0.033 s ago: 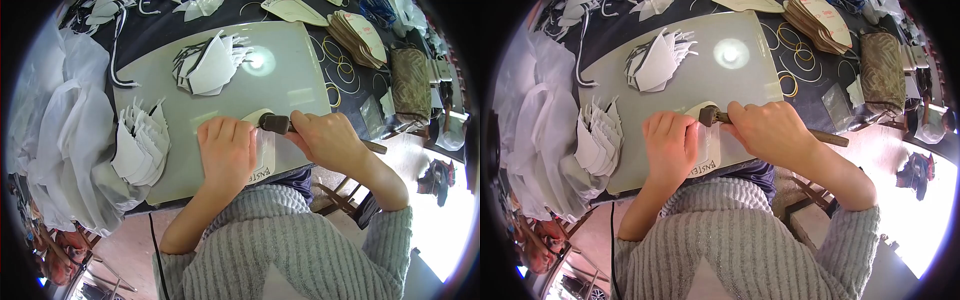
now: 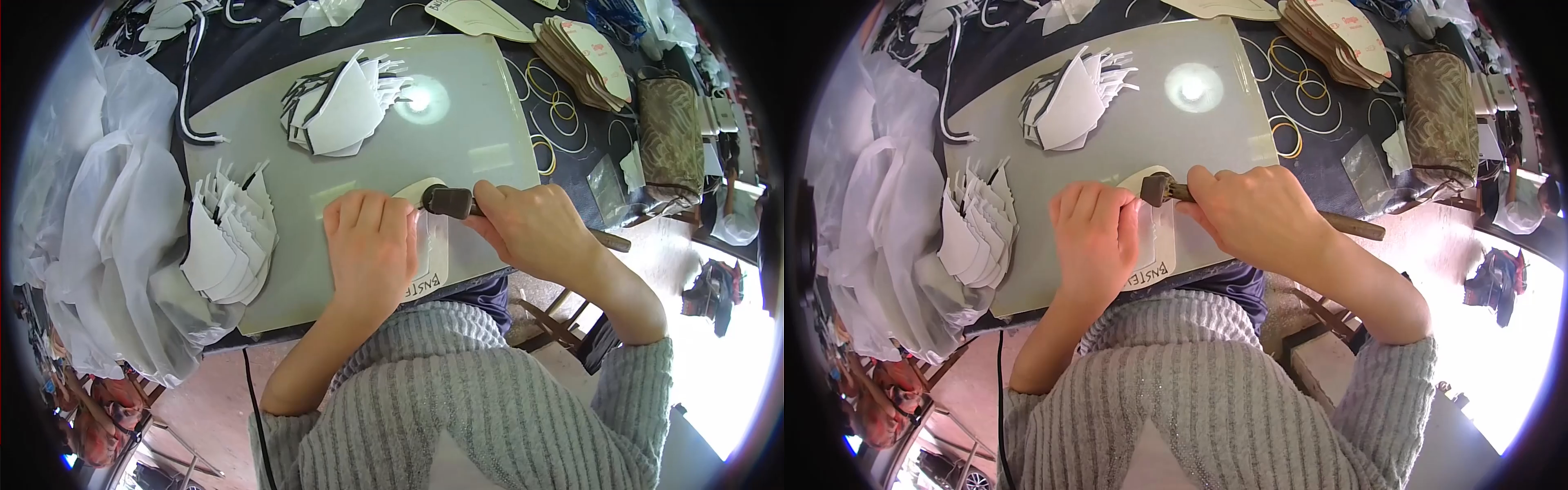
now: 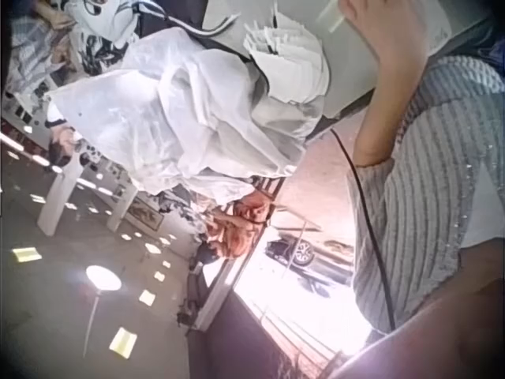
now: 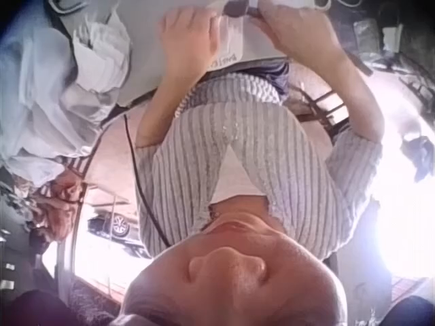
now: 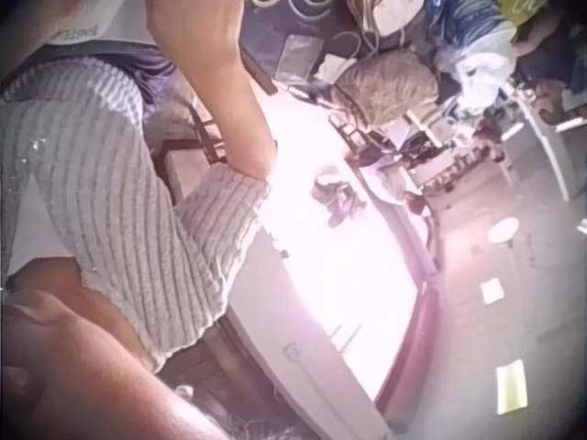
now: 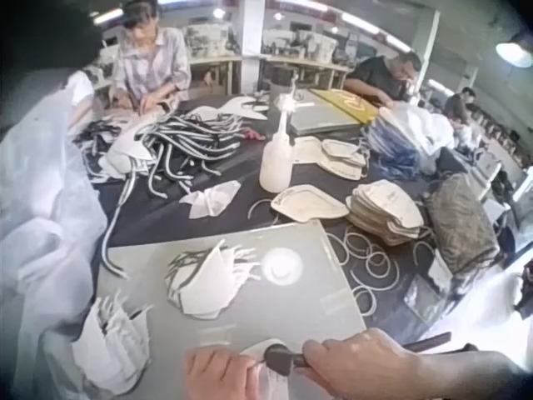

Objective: Hammering and assembling shoe components at a factory workbench.

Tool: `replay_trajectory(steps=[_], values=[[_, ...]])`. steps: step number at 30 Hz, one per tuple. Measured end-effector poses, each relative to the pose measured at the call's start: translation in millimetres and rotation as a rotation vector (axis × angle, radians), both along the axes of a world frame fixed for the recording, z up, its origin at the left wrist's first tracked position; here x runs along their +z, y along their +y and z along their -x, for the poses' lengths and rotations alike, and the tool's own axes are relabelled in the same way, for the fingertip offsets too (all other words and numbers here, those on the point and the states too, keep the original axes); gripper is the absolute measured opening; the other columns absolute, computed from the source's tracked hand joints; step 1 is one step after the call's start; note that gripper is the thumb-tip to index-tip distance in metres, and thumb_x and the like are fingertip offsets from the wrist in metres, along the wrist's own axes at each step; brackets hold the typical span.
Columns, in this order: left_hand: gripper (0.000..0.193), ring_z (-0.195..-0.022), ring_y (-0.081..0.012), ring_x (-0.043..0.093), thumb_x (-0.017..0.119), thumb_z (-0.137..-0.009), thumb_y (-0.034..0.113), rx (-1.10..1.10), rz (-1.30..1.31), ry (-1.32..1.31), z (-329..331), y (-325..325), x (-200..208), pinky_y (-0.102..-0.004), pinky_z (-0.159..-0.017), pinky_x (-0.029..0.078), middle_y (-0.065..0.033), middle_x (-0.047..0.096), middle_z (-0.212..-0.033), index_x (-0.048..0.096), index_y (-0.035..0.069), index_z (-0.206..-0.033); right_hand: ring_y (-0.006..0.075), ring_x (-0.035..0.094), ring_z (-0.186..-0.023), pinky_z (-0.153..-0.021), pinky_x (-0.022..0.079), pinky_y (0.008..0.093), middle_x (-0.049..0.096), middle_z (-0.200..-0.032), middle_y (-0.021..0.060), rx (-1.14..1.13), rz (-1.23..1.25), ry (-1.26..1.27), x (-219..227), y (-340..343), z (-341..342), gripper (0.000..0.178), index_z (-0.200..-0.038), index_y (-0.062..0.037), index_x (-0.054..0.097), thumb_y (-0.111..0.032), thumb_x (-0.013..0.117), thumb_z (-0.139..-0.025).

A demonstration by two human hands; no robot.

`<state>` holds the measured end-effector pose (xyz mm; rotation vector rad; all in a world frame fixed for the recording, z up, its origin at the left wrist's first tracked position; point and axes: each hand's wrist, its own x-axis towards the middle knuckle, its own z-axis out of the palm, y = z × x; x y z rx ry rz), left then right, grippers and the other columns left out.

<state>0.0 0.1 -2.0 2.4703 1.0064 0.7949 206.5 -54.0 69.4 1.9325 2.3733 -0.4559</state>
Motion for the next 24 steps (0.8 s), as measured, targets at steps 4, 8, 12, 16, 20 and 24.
replay_trajectory(steps=[4, 8, 12, 16, 20, 24], values=[[0.013, -0.089, -0.0259, 0.057, 0.071, -0.081, 0.006, -0.078, -0.063, -0.048, 1, 2, 1, -0.0412, -0.084, 0.04, -0.0044, 0.059, -0.089, 0.065, 0.007, -0.092, 0.0287, 0.062, -0.049, -0.045, 0.048, 0.0386, 0.058, -0.055, 0.0087, -0.001, -0.044, 0.015, 0, 0, -3, 0.033, -0.084, -0.0047, 0.052, -0.034, 0.06, -0.097], [0.017, -0.09, -0.0257, 0.057, 0.071, -0.08, 0.004, -0.145, -0.13, -0.011, 8, 1, 2, -0.0405, -0.083, 0.042, -0.0047, 0.058, -0.091, 0.066, 0.006, -0.096, 0.0282, 0.062, -0.049, -0.045, 0.048, 0.0381, 0.058, -0.055, 0.0086, 0.012, -0.069, 0.038, 2, 1, -5, 0.033, -0.083, -0.0048, 0.052, -0.033, 0.061, -0.097], [0.021, -0.091, -0.0264, 0.058, 0.073, -0.079, 0.004, -0.146, -0.094, -0.045, 10, 0, 4, -0.0405, -0.082, 0.043, -0.0053, 0.059, -0.093, 0.067, 0.005, -0.099, 0.0272, 0.063, -0.049, -0.046, 0.048, 0.0377, 0.059, -0.055, 0.0079, 0.024, -0.094, 0.064, 5, 1, 2, 0.032, -0.083, -0.0053, 0.053, -0.033, 0.061, -0.096], [0.023, -0.095, -0.0231, 0.059, 0.072, -0.073, 0.005, -0.128, -0.087, -0.055, 12, -1, 1, -0.0419, -0.088, 0.043, -0.004, 0.06, -0.095, 0.068, 0.003, -0.095, 0.0266, 0.064, -0.05, -0.046, 0.049, 0.0374, 0.059, -0.056, 0.0071, 0.042, -0.075, 0.025, 6, 5, 4, 0.031, -0.083, -0.0053, 0.053, -0.033, 0.06, -0.097], [0.021, -0.095, -0.0243, 0.059, 0.073, -0.076, 0.007, -0.063, -0.025, -0.088, 12, -4, 5, -0.0419, -0.087, 0.042, -0.0034, 0.061, -0.096, 0.068, 0.003, -0.096, 0.0259, 0.064, -0.051, -0.046, 0.049, 0.0364, 0.059, -0.056, 0.0069, 0.049, -0.055, -0.007, 1, -2, 6, 0.033, -0.082, -0.0054, 0.053, -0.034, 0.06, -0.097], [0.023, -0.096, -0.0252, 0.059, 0.073, -0.077, 0.009, 0.004, 0.0, -0.065, 20, -14, 7, -0.042, -0.087, 0.041, -0.0043, 0.061, -0.099, 0.068, 0.004, -0.099, 0.0246, 0.065, -0.051, -0.045, 0.048, 0.0347, 0.06, -0.057, 0.0066, 0.035, -0.066, -0.041, 0, -2, 8, 0.035, -0.081, -0.006, 0.053, -0.036, 0.061, -0.096]])
